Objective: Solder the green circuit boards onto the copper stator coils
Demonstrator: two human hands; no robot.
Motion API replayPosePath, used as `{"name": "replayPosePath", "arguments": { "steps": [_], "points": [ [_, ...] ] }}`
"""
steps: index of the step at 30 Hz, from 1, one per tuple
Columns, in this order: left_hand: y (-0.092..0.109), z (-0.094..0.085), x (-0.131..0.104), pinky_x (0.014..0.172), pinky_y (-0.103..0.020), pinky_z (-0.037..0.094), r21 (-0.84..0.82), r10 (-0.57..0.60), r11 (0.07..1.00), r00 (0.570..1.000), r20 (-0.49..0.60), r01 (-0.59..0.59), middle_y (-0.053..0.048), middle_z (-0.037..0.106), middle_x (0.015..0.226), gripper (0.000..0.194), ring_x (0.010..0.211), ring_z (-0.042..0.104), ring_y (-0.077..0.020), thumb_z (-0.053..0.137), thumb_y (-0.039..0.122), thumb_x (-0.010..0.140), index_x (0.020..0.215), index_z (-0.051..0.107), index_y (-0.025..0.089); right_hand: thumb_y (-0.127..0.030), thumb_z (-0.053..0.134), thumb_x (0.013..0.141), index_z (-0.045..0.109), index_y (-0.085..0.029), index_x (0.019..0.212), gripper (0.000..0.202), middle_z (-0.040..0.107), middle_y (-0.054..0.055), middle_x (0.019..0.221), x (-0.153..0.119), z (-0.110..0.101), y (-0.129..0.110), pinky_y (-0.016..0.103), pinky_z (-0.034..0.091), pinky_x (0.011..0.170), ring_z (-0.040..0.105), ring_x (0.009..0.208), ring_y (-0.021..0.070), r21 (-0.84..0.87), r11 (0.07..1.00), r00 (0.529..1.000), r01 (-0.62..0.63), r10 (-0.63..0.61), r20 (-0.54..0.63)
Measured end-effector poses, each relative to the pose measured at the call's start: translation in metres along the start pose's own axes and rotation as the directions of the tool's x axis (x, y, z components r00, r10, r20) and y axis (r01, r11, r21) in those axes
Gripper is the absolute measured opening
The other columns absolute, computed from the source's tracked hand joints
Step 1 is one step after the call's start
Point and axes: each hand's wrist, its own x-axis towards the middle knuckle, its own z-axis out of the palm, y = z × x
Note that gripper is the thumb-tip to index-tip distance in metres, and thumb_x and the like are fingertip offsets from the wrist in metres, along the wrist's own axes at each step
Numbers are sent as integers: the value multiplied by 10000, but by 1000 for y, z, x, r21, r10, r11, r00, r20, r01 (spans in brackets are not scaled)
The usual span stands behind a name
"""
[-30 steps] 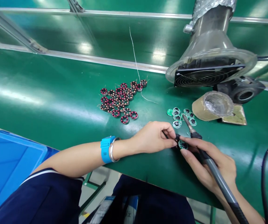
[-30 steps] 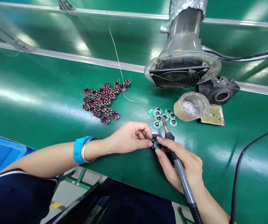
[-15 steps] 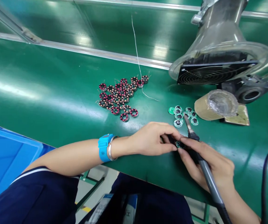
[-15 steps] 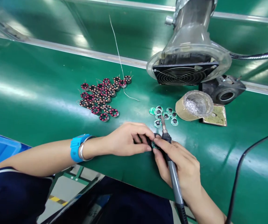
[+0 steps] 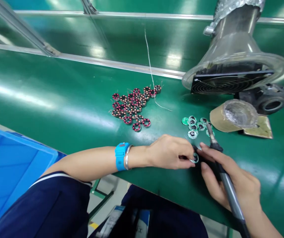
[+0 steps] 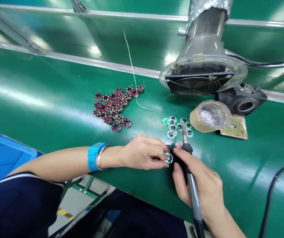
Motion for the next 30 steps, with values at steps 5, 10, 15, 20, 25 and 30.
{"name": "replayPosePath", "arguments": {
  "steps": [5,10,15,20,25,30],
  "points": [
    [11,-8,-21,609,-241,487,185,140,965,960,241,-187,21,742,1033,166,791,674,-95,588,345,940,903,675,208,-230,568,932,564,-241,1322,391,712,28,1196,-2,0,1,246,593,794,744,821,167,-11,1000,999,-7,8,33],
    [21,-24,-22,620,-293,480,291,53,941,924,378,-173,-15,720,1036,264,810,650,-142,575,377,941,1113,610,180,-206,595,922,607,-206,1264,342,712,44,1196,-2,2,1,238,575,792,731,746,140,-15,999,999,42,-42,-17],
    [23,-80,-20,807,-330,508,516,-214,856,936,280,41,-70,649,1089,521,976,630,-224,780,454,789,1162,578,151,-177,621,901,575,-226,1328,433,714,38,1191,-1,6,3,274,581,801,711,667,138,0,998,997,55,-55,-49],
    [15,-115,-31,669,-329,509,791,-605,484,796,-6,374,-82,584,1082,524,836,653,-234,813,349,769,1190,570,151,-187,650,880,603,-234,1301,427,723,19,1153,-5,9,1,289,553,855,714,769,156,59,996,993,61,-54,-109],
    [6,-106,-28,661,-308,511,774,-586,547,806,83,318,-83,536,1119,390,814,650,-201,762,274,814,1153,601,169,-288,720,838,549,-216,1328,524,671,64,1251,-10,15,-1,371,531,905,684,1025,235,162,970,983,182,-179,-35],
    [10,-104,-26,682,-303,519,700,-556,659,805,208,275,-85,506,1147,276,786,642,-168,701,216,849,1114,632,183,-262,670,881,558,-248,1265,399,692,65,1192,3,23,2,411,512,874,657,1039,256,80,960,962,268,-271,24]
  ]
}}
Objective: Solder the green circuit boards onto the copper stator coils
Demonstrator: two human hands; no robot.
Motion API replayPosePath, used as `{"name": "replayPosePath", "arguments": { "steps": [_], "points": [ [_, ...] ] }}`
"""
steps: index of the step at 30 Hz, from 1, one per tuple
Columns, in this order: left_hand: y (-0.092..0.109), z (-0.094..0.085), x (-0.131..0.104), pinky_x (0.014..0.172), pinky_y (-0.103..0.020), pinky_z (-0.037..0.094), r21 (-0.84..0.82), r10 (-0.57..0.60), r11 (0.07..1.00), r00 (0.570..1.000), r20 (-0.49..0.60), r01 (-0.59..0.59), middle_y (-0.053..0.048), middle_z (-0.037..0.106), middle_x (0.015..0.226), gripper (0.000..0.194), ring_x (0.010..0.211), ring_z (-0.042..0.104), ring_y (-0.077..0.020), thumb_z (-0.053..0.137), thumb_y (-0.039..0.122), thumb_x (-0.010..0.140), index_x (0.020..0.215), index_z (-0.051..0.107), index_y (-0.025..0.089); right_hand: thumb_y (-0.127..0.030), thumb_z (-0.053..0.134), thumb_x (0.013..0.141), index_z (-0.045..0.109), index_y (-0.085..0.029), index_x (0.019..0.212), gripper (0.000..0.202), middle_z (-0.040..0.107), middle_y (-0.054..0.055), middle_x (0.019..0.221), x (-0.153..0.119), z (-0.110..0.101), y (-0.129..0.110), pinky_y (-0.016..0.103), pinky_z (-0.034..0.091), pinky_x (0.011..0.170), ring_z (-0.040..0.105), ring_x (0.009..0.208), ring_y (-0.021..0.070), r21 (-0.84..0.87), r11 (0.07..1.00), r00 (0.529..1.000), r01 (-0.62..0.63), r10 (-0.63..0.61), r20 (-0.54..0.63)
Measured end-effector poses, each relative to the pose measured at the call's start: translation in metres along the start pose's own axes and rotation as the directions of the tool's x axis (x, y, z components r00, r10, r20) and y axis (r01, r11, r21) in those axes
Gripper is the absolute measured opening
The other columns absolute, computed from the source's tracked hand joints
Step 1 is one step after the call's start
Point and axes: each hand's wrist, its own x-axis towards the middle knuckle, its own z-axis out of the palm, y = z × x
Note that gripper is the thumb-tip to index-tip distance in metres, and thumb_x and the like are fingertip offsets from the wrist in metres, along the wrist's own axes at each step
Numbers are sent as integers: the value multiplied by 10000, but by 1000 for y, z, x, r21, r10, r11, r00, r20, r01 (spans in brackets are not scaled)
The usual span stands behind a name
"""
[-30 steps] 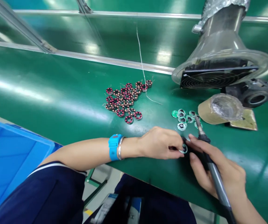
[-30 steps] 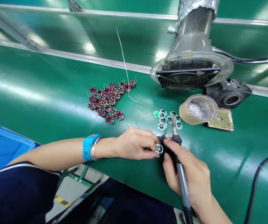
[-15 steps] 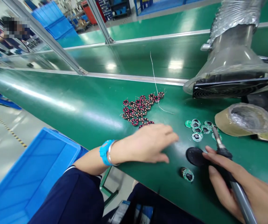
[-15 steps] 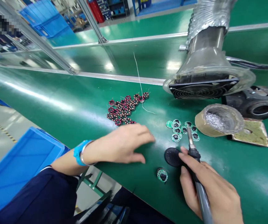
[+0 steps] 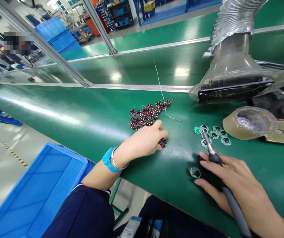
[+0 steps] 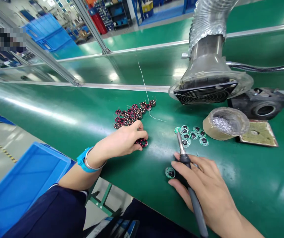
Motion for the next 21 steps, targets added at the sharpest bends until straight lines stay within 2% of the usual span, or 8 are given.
{"name": "replayPosePath", "arguments": {
  "steps": [2,5,7,10,13,15,17,21],
  "points": [
    [1,-1,-2,703,-315,531,-14,25,1000,1000,13,-25,-99,490,1210,286,800,650,-172,696,214,852,1128,629,185,-265,663,885,579,-236,1219,345,724,49,1005,9,6,1,396,498,824,655,957,245,-37,998,999,47,-46,4],
    [1,-2,-5,742,-338,547,-11,35,999,999,20,-35,-114,490,1265,297,844,668,-199,687,213,859,1146,620,179,-268,665,888,595,-212,1163,289,669,8,761,23,16,-2,358,477,771,624,842,211,-26,997,997,79,-79,-24],
    [0,-1,-6,748,-343,550,-11,39,999,999,23,-39,-107,518,1233,277,840,672,-205,678,208,864,1132,621,173,-303,689,876,591,-202,1168,324,680,12,784,29,21,-5,355,485,791,621,861,206,8,997,996,81,-80,-39],
    [0,1,-4,720,-331,547,-3,69,998,998,0,-69,-79,560,1130,213,811,666,-197,643,198,880,1090,630,163,-336,713,859,588,-195,1171,364,725,62,1020,32,19,-8,360,512,855,642,978,216,48,997,994,60,-55,-93],
    [3,7,3,728,-327,551,-18,88,996,992,-94,-90,-71,577,1083,191,819,657,-187,606,201,907,1090,639,157,-195,664,879,585,-210,1177,309,706,72,1164,26,6,-2,332,539,859,678,973,190,26,999,983,-18,23,-182],
    [8,14,12,786,-334,558,-58,88,993,977,-192,-101,-79,585,1111,218,879,654,-191,594,206,922,1130,637,158,-140,611,893,580,-229,1223,343,715,54,1145,18,-2,5,309,556,798,700,881,170,-8,997,980,-79,77,-183],
    [13,21,24,871,-349,553,-103,113,984,955,-274,-147,-90,589,1162,251,969,644,-201,582,215,939,1179,626,160,-148,584,913,591,-241,1241,341,730,38,1092,7,-7,12,291,555,701,705,799,162,-45,990,980,-133,124,-155],
    [19,28,43,1014,-372,509,-151,284,927,904,-319,-345,-99,553,1334,282,1150,595,-210,555,231,965,1238,604,182,-174,567,937,665,-221,1116,209,746,21,945,-7,-11,21,249,492,537,698,711,141,-99,980,972,-173,154,-177]
  ]
}}
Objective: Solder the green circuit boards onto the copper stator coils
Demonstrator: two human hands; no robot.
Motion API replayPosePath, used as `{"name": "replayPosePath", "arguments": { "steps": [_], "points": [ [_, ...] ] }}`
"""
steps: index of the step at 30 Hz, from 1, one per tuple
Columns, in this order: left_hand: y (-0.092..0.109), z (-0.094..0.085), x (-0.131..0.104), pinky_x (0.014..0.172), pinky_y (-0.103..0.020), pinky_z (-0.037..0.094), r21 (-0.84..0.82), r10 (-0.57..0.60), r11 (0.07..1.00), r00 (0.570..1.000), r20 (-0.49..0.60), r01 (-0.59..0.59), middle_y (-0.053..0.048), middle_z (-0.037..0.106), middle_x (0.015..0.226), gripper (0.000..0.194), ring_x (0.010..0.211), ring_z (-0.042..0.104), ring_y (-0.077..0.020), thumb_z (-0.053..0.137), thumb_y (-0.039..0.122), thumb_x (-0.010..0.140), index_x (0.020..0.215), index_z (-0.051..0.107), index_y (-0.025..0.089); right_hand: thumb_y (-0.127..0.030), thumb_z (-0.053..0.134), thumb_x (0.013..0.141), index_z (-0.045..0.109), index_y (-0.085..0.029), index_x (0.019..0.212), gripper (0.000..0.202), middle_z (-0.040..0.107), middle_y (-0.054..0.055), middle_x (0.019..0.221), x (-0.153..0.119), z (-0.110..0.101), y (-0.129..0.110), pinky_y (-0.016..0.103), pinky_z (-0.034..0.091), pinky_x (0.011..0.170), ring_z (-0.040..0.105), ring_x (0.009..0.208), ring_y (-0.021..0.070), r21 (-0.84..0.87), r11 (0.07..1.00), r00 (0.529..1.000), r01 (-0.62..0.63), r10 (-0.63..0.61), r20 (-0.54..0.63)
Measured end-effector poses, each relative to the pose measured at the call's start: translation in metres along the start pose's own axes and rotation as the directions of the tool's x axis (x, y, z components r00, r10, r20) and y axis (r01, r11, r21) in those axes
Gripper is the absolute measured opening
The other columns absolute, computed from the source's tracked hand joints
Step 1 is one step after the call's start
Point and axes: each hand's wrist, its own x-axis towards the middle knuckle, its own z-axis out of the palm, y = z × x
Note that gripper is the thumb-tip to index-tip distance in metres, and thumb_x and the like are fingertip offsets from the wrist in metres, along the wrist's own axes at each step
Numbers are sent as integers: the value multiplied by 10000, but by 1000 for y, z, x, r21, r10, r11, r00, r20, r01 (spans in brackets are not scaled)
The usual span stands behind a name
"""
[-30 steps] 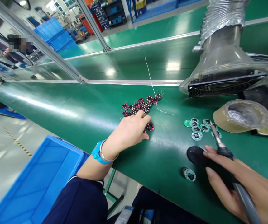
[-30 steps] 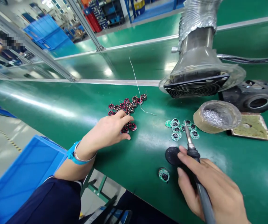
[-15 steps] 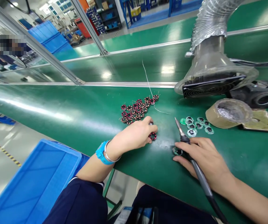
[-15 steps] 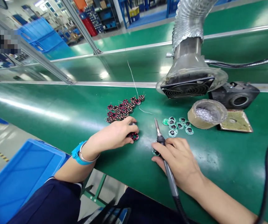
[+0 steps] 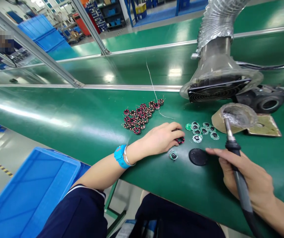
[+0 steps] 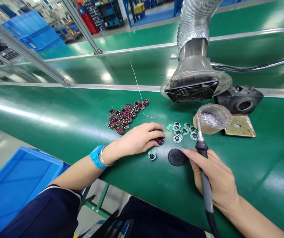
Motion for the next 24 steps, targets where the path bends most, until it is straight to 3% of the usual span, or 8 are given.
{"name": "replayPosePath", "arguments": {
  "steps": [2,4,7,10,13,16,20,24],
  "points": [
    [0,-1,2,1032,-360,499,-50,65,997,998,0,-65,-103,475,1448,338,1237,551,-214,563,228,960,1296,570,198,-184,561,944,682,-209,1054,165,746,18,886,-1,0,1,244,425,454,667,622,120,-32,999,999,4,-5,-33],
    [3,-6,-1,1025,-340,494,-84,54,995,997,-55,-59,-117,445,1468,369,1254,532,-203,547,217,960,1329,544,193,-198,558,948,685,-197,1011,142,748,24,858,1,0,1,257,375,413,643,566,118,-59,998,998,-6,2,-69],
    [14,-12,-8,935,-321,506,-103,9,994,989,-146,-24,-108,586,1214,305,1072,582,-186,562,354,955,1185,622,163,-209,559,948,682,-195,991,131,754,36,873,5,2,0,274,381,427,653,583,140,-63,997,995,-45,39,-92],
    [26,-14,-15,779,-313,484,-25,83,996,996,-16,-83,-57,623,974,343,867,565,-180,603,510,908,1000,675,188,-215,555,949,688,-216,996,141,754,26,891,6,2,1,274,409,450,650,590,138,-24,998,996,-64,62,-63],
    [29,-16,-20,727,-314,435,101,79,990,986,150,-95,-38,615,907,167,791,526,-168,562,314,928,909,672,191,-226,544,952,684,-236,1013,153,751,10,891,4,2,3,270,437,480,648,599,132,-2,996,995,-85,85,-48],
    [26,-23,-25,733,-335,408,184,-6,983,984,178,-27,-34,608,886,96,808,512,-183,562,229,866,863,649,187,-230,553,947,669,-242,1037,147,747,-5,890,3,3,3,260,463,520,659,626,126,15,996,995,-82,83,-46],
    [29,-27,-18,807,-359,407,199,-55,979,996,73,40,-59,637,1000,203,915,526,-214,541,221,867,1034,649,184,-234,602,920,633,-243,1067,150,747,-11,915,5,7,0,268,524,624,691,695,136,66,996,998,-54,55,-16],
    [37,-16,6,938,-393,357,212,102,971,993,64,-113,-70,599,1305,394,1207,468,-239,461,102,914,1285,547,201,-243,654,874,559,-250,1148,290,746,9,1014,2,8,-4,315,566,712,722,804,181,88,996,1000,-26,26,4]
  ]
}}
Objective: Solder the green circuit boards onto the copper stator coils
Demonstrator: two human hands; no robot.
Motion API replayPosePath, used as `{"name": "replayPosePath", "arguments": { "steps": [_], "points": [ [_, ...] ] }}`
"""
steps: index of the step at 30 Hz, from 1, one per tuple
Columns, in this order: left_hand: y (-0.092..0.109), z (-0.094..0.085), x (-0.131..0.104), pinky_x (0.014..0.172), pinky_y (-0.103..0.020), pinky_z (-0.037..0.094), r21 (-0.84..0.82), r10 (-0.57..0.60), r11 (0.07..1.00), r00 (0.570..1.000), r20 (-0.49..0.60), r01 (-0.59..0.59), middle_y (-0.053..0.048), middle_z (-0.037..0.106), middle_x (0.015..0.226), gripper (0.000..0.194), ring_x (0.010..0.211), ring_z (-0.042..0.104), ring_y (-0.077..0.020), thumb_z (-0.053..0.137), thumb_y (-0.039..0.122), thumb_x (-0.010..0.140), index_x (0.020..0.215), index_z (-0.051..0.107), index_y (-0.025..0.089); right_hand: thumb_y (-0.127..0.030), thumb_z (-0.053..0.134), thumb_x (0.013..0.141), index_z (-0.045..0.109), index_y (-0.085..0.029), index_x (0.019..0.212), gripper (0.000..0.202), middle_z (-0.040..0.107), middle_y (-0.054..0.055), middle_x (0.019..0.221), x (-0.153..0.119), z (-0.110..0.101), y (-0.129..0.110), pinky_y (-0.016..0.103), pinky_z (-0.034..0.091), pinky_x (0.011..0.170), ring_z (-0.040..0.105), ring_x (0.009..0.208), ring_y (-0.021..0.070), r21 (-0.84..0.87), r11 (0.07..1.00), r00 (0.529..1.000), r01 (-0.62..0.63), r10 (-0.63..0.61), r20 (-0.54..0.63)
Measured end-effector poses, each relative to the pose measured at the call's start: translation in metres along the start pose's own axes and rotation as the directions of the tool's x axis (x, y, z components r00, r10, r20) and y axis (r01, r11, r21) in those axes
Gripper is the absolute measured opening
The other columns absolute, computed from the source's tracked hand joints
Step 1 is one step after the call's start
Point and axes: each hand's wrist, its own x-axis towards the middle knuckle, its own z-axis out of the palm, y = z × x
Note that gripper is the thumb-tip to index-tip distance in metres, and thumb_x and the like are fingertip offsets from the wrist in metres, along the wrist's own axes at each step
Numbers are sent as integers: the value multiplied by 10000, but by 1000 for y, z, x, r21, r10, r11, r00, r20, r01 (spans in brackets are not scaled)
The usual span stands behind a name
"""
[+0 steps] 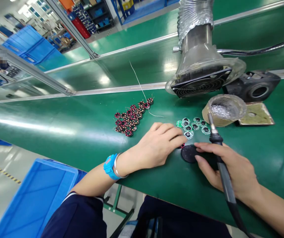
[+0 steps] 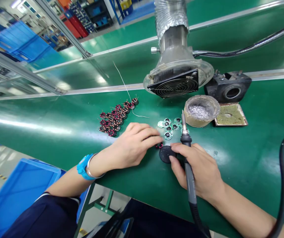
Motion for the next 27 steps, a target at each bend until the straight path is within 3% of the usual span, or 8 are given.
{"name": "replayPosePath", "arguments": {
  "steps": [3,8,13,18,24,27],
  "points": [
    [0,9,12,928,-410,326,18,82,996,996,34,-83,-53,633,1263,380,1235,464,-231,422,67,942,1259,569,218,-227,649,864,525,-262,1168,330,741,22,1072,-3,-2,-2,332,574,699,727,838,199,8,1000,1000,-25,24,3],
    [-2,11,8,923,-431,313,40,-33,999,999,-29,34,-79,667,1103,197,1151,510,-256,504,205,934,1062,647,160,-191,630,865,518,-255,1167,329,732,33,1121,-2,-4,-4,326,587,700,731,838,195,44,998,999,-37,35,42],
    [16,12,11,894,-432,329,-24,-73,997,989,-129,70,-82,667,1027,269,1061,525,-267,532,387,940,991,669,162,-149,611,854,516,-231,1163,333,741,39,1092,-2,-4,-3,285,589,663,738,815,175,58,998,1000,-11,11,4],
    [31,26,21,808,-375,408,-119,-60,991,996,-70,52,-89,632,912,295,880,526,-233,549,370,926,945,688,111,-131,564,863,482,-262,1230,398,724,59,1152,-4,-6,-4,315,599,682,743,857,201,60,998,999,-7,5,37],
    [24,23,16,882,-337,471,-270,-34,963,998,-55,18,-88,655,1010,313,921,562,-204,614,402,932,1049,671,117,-126,572,844,506,-224,1192,368,725,76,1124,-3,-9,-3,334,593,732,724,825,189,91,995,998,35,-40,49],
    [18,21,14,911,-298,472,-297,54,952,996,-68,-72,-75,660,1150,242,1016,583,-177,535,274,984,1173,620,148,-124,587,828,509,-199,1192,380,728,68,1053,-4,-8,-3,324,581,704,702,786,174,114,993,998,41,-47,42]
  ]
}}
